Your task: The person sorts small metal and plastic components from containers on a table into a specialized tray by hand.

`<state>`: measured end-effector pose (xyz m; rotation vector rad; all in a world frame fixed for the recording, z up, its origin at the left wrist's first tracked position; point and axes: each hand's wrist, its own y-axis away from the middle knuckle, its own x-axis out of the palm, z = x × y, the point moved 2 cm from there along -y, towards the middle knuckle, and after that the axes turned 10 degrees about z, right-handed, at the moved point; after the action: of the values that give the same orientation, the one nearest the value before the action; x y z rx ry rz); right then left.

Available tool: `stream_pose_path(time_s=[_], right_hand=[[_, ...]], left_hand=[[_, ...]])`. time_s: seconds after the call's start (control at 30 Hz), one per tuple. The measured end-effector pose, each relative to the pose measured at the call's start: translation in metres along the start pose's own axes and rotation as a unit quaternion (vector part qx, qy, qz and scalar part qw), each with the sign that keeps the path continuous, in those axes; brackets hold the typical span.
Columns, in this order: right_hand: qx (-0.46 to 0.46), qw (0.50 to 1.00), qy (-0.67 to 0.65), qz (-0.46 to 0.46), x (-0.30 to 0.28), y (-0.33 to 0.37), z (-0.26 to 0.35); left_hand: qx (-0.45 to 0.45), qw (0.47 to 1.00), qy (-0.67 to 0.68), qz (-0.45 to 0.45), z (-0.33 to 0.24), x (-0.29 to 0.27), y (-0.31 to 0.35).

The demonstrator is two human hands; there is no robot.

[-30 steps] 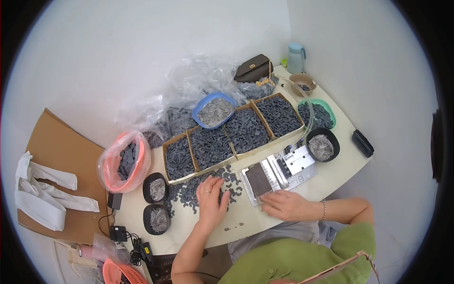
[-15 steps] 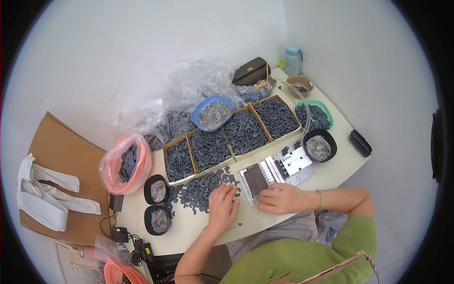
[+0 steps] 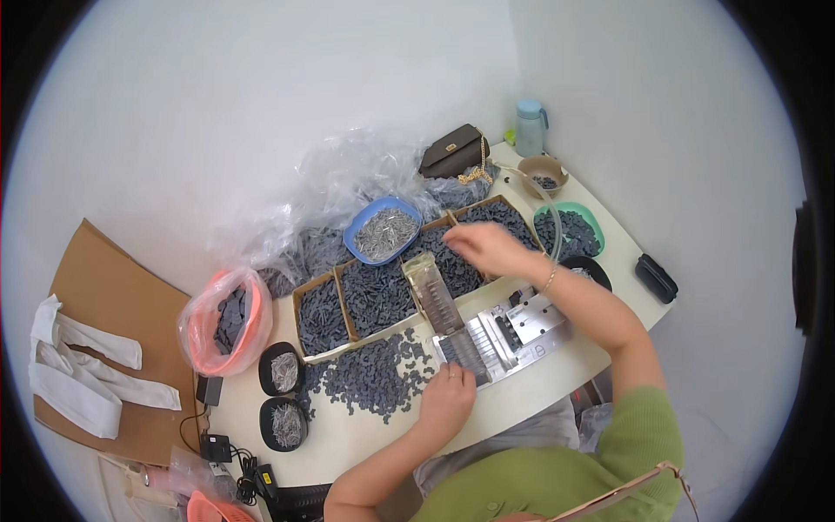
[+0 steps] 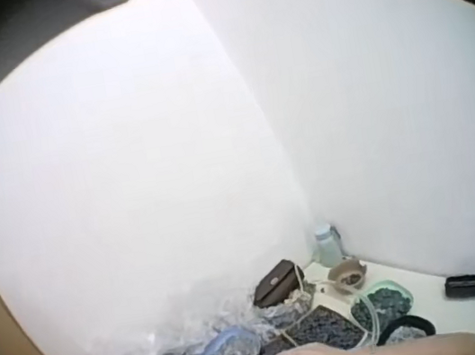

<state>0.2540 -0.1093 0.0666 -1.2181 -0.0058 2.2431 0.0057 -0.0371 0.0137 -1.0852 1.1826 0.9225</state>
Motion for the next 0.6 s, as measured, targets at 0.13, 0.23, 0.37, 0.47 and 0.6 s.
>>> stream_pose_path(time_s=[0.13,0.23,0.37,0.47,0.6], right_hand=[[0.055,0.993,0.106,-0.022,-0.041,0.01,-0.062],[0.061,0.988,0.132,0.046,-0.026,0.014,-0.058],[0.05,0.968,0.243,0.038,-0.003,0.017,-0.057],[0.087,0.961,0.25,0.077,-0.009,0.013,-0.052],[0.097,0.965,0.222,0.102,-0.024,0.02,-0.046]], left_hand=[[0.03,0.996,-0.019,0.078,-0.001,-0.005,-0.009],[-0.014,0.983,0.146,0.111,0.024,-0.022,-0.017],[-0.11,0.942,0.301,-0.104,0.077,-0.06,-0.018],[-0.257,0.86,0.368,-0.242,0.16,-0.081,0.006],[-0.316,0.853,0.176,-0.376,0.272,-0.119,0.059]])
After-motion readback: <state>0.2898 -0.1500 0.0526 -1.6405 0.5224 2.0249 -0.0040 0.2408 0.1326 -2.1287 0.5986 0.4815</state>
